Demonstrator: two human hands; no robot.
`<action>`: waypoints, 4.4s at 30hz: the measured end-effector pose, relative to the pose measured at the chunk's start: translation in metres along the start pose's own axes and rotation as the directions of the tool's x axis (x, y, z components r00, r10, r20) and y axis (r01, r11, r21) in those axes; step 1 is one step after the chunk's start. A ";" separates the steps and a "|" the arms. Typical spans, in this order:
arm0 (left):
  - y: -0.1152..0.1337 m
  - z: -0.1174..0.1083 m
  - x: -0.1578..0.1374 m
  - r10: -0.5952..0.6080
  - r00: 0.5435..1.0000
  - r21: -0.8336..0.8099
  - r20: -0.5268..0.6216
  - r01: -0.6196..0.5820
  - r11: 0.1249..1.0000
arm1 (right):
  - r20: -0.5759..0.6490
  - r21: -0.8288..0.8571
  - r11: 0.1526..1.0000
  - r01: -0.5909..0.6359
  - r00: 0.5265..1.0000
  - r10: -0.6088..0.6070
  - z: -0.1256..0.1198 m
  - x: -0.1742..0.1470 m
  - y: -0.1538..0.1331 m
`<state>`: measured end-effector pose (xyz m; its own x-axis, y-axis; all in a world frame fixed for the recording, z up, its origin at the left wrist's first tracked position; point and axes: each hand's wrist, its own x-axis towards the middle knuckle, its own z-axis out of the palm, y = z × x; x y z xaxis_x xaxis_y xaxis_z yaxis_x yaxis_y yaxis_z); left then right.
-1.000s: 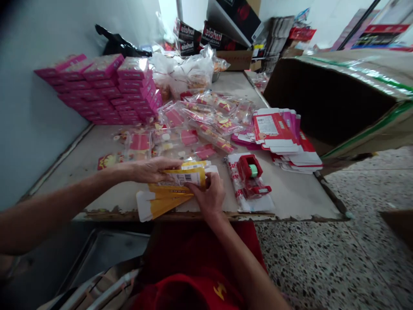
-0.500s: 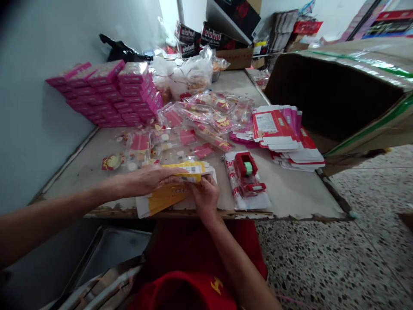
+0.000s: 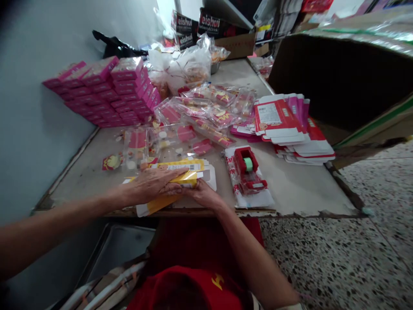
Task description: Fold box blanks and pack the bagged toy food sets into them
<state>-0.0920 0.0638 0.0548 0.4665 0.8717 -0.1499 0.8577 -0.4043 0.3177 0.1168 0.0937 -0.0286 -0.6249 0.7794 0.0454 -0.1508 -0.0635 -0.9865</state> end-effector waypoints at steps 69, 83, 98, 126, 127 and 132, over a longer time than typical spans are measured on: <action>0.110 0.040 0.005 -0.355 0.935 -0.997 -0.010 0.019 0.077 | -0.506 -0.144 0.976 -0.161 0.860 0.067 -0.022 -0.121 -0.101; 0.110 0.048 0.007 -0.571 0.771 -0.958 -0.283 -0.255 0.130 | -0.694 -0.467 0.849 -0.249 0.698 -0.177 -0.095 -0.139 -0.096; 0.091 0.054 0.008 -0.404 0.857 -0.859 -0.319 -0.081 0.506 | -0.737 -0.249 0.916 -0.315 0.676 0.032 -0.101 -0.106 -0.110; 0.146 0.066 0.041 0.033 0.999 -0.950 -0.025 -0.034 0.309 | 0.126 -0.962 0.270 0.027 0.926 0.355 -0.054 -0.095 -0.191; 0.146 0.065 0.038 0.027 0.999 -0.961 -0.019 -0.026 0.276 | 0.124 -0.962 0.273 0.024 0.926 0.356 -0.054 -0.094 -0.192; 0.145 0.052 0.002 0.126 0.992 -0.990 -0.019 -0.036 0.133 | 0.035 -0.745 0.644 -0.174 0.954 0.298 -0.057 -0.108 -0.156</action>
<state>0.0449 -0.0076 0.0521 0.5664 0.8192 -0.0905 -0.1169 0.1885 0.9751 0.2510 0.0552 0.1112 -0.6681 0.7025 -0.2454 0.5819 0.2876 -0.7607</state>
